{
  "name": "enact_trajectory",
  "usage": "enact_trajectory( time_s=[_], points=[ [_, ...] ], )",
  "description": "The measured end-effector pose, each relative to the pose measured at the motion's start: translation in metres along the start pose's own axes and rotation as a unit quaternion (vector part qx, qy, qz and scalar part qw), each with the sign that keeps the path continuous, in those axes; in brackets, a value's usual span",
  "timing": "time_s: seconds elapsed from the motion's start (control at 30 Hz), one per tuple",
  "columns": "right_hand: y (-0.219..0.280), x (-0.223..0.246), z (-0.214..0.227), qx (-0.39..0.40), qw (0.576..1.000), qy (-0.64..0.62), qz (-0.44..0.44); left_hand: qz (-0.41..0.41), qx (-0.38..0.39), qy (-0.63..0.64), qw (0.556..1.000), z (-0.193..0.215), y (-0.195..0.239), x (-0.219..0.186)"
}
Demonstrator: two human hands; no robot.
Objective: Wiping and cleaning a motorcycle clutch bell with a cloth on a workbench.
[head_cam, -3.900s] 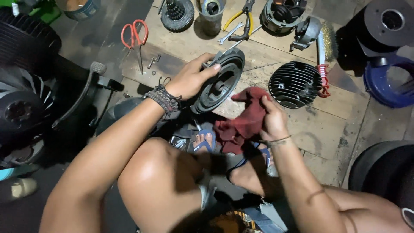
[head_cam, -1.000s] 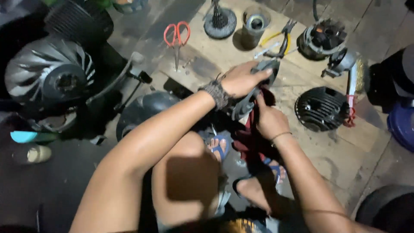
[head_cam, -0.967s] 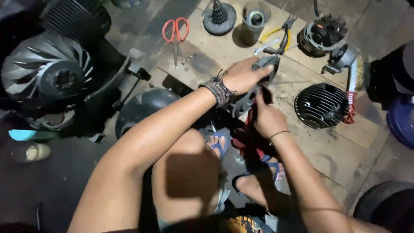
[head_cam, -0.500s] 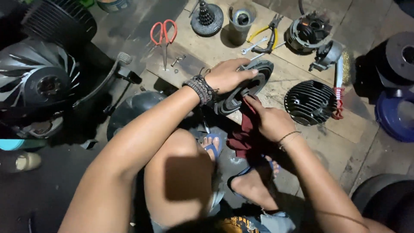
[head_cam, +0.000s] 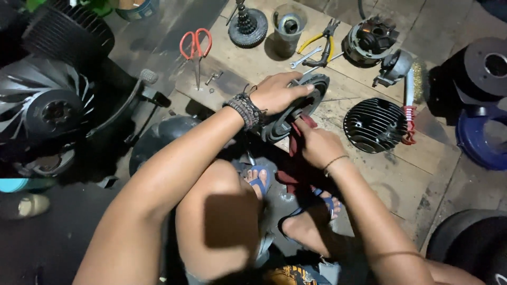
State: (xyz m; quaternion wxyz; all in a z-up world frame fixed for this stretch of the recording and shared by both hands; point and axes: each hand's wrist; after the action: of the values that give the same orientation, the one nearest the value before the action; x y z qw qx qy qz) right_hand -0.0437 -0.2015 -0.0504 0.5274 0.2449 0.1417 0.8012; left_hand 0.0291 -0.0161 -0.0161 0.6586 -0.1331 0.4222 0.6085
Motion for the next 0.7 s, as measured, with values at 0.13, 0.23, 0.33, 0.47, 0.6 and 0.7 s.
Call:
enact_trajectory(
  time_s=[0.13, 0.23, 0.33, 0.47, 0.6, 0.7],
  points=[
    [0.038, 0.002, 0.015, 0.006, 0.998, -0.068, 0.005, -0.005, -0.008, 0.011, 1.0, 0.004, 0.0, 0.0],
    [0.065, -0.005, 0.015, 0.014, 0.95, -0.312, -0.015, -0.011, -0.011, 0.006, 1.0, 0.001, 0.002, 0.0],
    [0.048, -0.036, -0.019, -0.065, 0.876, -0.47, -0.079, 0.001, -0.028, 0.032, 0.999, 0.01, -0.006, -0.003],
    [0.031, -0.016, -0.042, -0.198, 0.649, -0.728, -0.1, 0.002, -0.027, 0.068, 0.997, 0.003, -0.026, 0.028],
    [-0.006, 0.001, -0.029, -0.194, 0.826, -0.529, 0.007, -0.043, -0.009, 0.153, 0.987, 0.017, -0.001, 0.027],
    [-0.009, 0.012, -0.018, -0.198, 0.883, -0.42, 0.066, -0.113, -0.034, 0.246, 0.962, 0.008, -0.014, 0.077]
  ],
)
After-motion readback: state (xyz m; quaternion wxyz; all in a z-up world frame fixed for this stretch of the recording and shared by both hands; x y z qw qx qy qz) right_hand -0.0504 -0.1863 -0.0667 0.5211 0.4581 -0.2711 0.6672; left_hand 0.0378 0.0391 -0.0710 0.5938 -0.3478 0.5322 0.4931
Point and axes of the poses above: each hand's wrist, its own y-axis away from the middle knuckle, its own z-axis out of the back of the hand, x = y × z, and after that the axes turned 2 degrees about z, right-handed
